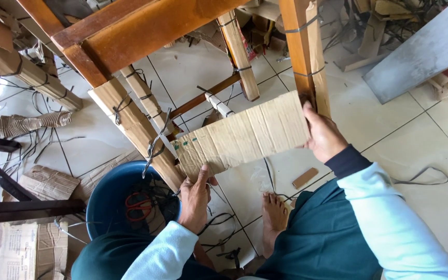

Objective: The person wraps a piece of cardboard around a wooden chair leg and secures it by winding wire around the cardboard and leg by hand.

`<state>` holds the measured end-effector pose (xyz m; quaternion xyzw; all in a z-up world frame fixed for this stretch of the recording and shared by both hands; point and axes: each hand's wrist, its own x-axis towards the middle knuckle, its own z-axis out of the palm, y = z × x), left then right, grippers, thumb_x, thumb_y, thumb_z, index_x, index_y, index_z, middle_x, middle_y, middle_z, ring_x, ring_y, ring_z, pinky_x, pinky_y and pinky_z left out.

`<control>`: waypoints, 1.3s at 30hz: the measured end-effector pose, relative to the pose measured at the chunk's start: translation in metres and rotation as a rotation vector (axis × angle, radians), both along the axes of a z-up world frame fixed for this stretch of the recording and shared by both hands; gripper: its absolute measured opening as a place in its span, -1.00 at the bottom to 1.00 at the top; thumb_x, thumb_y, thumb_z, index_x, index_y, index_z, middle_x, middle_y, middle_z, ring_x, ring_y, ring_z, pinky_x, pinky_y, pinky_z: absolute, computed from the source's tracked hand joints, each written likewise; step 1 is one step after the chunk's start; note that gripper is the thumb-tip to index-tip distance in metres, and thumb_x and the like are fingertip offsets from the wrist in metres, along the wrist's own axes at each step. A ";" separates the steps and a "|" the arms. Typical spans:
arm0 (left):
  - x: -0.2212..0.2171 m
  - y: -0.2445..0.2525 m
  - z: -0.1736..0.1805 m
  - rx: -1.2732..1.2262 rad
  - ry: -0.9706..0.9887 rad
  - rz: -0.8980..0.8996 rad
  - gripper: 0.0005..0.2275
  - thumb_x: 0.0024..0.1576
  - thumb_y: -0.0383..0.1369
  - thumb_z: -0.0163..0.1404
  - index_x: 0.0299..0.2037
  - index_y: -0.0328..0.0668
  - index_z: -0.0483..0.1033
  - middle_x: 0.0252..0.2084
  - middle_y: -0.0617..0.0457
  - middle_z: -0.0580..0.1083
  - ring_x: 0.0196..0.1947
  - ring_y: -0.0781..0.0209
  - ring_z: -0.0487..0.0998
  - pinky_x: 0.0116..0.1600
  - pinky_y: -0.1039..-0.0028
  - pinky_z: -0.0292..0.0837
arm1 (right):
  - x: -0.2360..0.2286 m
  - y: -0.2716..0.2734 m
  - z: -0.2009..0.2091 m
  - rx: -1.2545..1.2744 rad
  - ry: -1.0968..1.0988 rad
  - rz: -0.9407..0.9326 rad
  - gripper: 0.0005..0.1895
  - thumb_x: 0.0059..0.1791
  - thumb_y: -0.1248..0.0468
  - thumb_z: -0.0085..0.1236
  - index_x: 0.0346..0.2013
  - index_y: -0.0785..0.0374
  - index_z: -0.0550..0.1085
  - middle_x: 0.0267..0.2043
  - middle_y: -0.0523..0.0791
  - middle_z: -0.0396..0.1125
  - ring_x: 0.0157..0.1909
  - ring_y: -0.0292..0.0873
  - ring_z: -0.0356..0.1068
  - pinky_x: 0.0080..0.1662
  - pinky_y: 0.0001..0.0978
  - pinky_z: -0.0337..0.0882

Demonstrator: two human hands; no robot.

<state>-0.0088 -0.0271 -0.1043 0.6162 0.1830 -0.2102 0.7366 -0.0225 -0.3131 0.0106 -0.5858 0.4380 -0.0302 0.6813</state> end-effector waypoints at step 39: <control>-0.013 0.007 0.016 0.103 0.082 -0.049 -0.52 0.16 0.06 0.02 -0.61 -0.18 0.40 -0.75 0.23 0.06 -0.75 0.40 -0.04 -0.59 0.51 -0.15 | 0.007 -0.028 -0.067 -1.883 -0.356 0.823 -0.27 0.10 -0.28 -0.15 0.44 0.01 0.33 0.47 0.11 0.19 0.46 0.31 0.16 0.44 0.24 0.11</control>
